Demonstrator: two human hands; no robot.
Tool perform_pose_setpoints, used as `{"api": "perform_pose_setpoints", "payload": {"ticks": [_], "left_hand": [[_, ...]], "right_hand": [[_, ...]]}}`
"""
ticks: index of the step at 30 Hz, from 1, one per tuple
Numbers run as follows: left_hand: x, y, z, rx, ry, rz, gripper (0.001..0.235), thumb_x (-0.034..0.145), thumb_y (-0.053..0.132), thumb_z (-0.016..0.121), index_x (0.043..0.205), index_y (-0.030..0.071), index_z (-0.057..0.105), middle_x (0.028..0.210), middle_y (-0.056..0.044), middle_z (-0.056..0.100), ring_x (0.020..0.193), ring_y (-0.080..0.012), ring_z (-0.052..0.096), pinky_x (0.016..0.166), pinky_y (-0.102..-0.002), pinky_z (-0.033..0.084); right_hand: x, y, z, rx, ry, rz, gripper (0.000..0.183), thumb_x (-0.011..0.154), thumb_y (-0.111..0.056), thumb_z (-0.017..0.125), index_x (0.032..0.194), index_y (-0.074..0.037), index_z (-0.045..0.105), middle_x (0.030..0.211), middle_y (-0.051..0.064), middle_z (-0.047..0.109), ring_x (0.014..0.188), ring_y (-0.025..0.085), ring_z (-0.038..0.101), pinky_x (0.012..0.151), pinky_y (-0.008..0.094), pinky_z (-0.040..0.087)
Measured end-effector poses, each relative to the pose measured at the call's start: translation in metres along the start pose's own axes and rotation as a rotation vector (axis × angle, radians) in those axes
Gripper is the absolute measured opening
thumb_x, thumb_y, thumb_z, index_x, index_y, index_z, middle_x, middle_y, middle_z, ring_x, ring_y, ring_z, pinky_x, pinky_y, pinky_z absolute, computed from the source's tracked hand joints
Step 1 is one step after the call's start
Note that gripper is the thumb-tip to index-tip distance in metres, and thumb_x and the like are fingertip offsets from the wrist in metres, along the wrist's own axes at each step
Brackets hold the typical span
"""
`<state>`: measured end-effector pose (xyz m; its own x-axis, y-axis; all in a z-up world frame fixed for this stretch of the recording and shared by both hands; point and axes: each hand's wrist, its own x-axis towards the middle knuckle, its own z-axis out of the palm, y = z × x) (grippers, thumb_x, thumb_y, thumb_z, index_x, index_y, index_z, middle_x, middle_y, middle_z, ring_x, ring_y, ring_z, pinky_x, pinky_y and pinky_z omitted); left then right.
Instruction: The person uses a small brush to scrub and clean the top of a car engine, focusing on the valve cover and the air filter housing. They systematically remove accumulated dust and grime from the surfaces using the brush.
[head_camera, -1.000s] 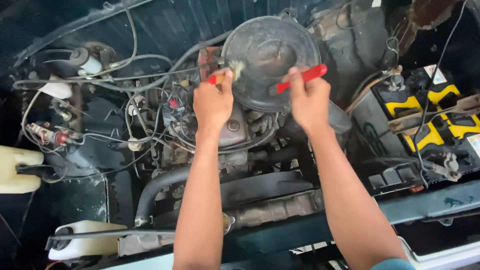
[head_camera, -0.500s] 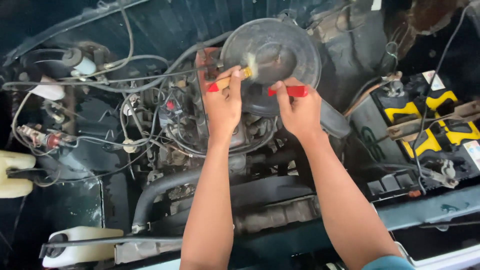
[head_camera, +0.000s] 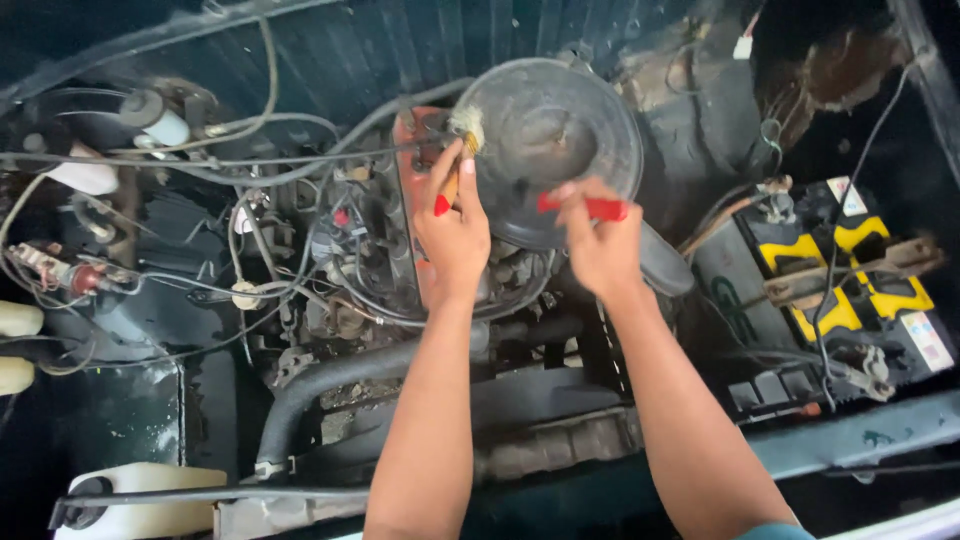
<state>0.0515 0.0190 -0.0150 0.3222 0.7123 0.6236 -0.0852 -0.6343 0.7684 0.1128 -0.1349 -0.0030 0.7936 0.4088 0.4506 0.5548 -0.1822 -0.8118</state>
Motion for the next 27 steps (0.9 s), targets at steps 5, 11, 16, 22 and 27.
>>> {"api": "perform_pose_setpoints", "payload": {"ticks": [5, 11, 16, 22, 27], "left_hand": [[-0.001, -0.007, 0.001, -0.041, 0.038, -0.028, 0.031, 0.107, 0.035, 0.055, 0.126, 0.015, 0.07, 0.12, -0.003, 0.076, 0.112, -0.0208, 0.075, 0.092, -0.033, 0.061], [-0.002, -0.003, -0.001, -0.007, 0.007, 0.015, 0.027, 0.107, 0.031, 0.057, 0.127, 0.015, 0.069, 0.119, -0.005, 0.075, 0.109, -0.0225, 0.075, 0.09, -0.035, 0.062], [0.003, 0.001, -0.003, 0.055, 0.007, 0.021, 0.027, 0.107, 0.033, 0.057, 0.127, 0.019, 0.069, 0.122, 0.0, 0.075, 0.109, -0.0184, 0.075, 0.081, -0.031, 0.063], [0.006, 0.0, -0.004, 0.072, 0.031, 0.063, 0.024, 0.107, 0.028, 0.059, 0.125, 0.016, 0.069, 0.12, -0.001, 0.076, 0.111, -0.0183, 0.075, 0.089, -0.033, 0.064], [0.003, -0.003, -0.001, 0.109, 0.038, 0.07, 0.026, 0.11, 0.035, 0.054, 0.131, 0.026, 0.065, 0.121, 0.001, 0.073, 0.105, -0.0195, 0.076, 0.081, -0.033, 0.063]], "right_hand": [[0.027, -0.019, 0.027, -0.163, -0.16, -0.04, 0.034, 0.108, -0.03, 0.048, 0.095, -0.012, 0.074, 0.083, -0.001, 0.069, 0.073, 0.019, 0.066, 0.068, 0.035, 0.046], [0.117, 0.027, 0.043, -0.196, -0.136, 0.044, 0.03, 0.105, -0.024, 0.05, 0.094, -0.016, 0.078, 0.081, -0.001, 0.075, 0.068, 0.014, 0.068, 0.064, 0.034, 0.053], [0.185, 0.098, 0.021, -0.398, 0.016, 0.105, 0.029, 0.099, -0.034, 0.055, 0.11, -0.025, 0.08, 0.096, 0.006, 0.08, 0.095, 0.034, 0.074, 0.079, 0.047, 0.051], [0.2, 0.115, 0.022, -0.608, 0.064, 0.212, 0.047, 0.106, -0.046, 0.056, 0.076, -0.014, 0.073, 0.08, 0.015, 0.073, 0.081, 0.045, 0.07, 0.075, 0.052, 0.053], [0.162, 0.037, 0.049, -0.061, -0.131, 0.312, 0.031, 0.107, -0.02, 0.044, 0.093, -0.015, 0.072, 0.077, 0.001, 0.077, 0.043, 0.012, 0.065, 0.026, 0.033, 0.043]]}}
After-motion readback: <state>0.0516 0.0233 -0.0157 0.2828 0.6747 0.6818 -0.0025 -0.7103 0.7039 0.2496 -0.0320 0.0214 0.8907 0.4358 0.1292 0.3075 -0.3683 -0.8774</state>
